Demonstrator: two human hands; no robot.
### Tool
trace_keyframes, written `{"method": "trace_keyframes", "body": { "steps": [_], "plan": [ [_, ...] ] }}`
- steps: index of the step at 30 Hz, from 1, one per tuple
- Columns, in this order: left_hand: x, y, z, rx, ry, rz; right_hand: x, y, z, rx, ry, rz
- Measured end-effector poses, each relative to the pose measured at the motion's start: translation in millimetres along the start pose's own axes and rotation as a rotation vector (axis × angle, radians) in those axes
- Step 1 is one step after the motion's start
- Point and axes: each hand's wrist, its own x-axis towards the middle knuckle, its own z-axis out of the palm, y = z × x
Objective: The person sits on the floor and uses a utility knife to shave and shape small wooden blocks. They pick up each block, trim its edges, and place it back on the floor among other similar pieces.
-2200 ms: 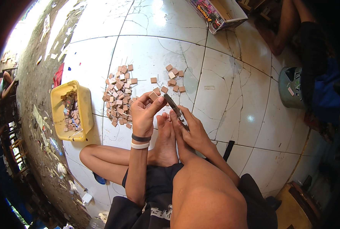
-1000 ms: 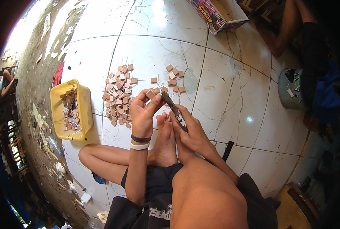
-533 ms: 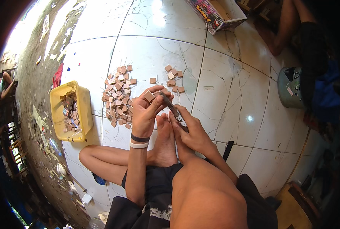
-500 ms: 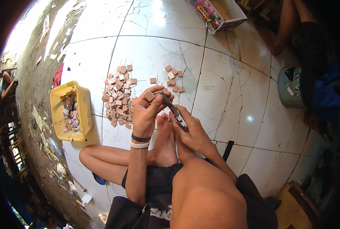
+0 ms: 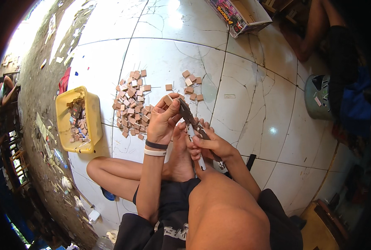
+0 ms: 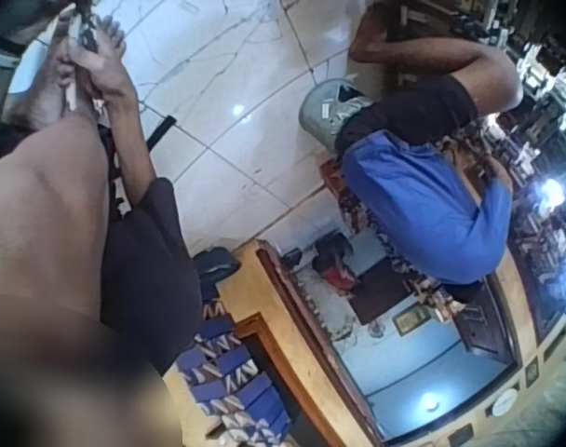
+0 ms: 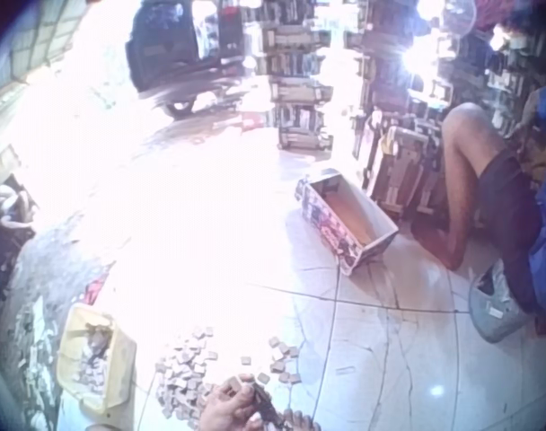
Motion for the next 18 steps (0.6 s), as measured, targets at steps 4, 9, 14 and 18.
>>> {"method": "trace_keyframes", "body": {
  "steps": [4,9,14,18],
  "plan": [
    [3,2,-7,0.052,-0.010,-0.018,2,2,-3,0.076,-0.031,0.038],
    [-4,10,-2,0.092,-0.035,0.010,3,4,1,0.014,0.032,0.017],
    [-2,10,5,0.080,0.043,0.081,8,0,5,0.214,-0.074,0.031],
    [5,12,4,0.149,0.112,0.098,17,1,10,0.385,-0.132,0.056]
  ]
}}
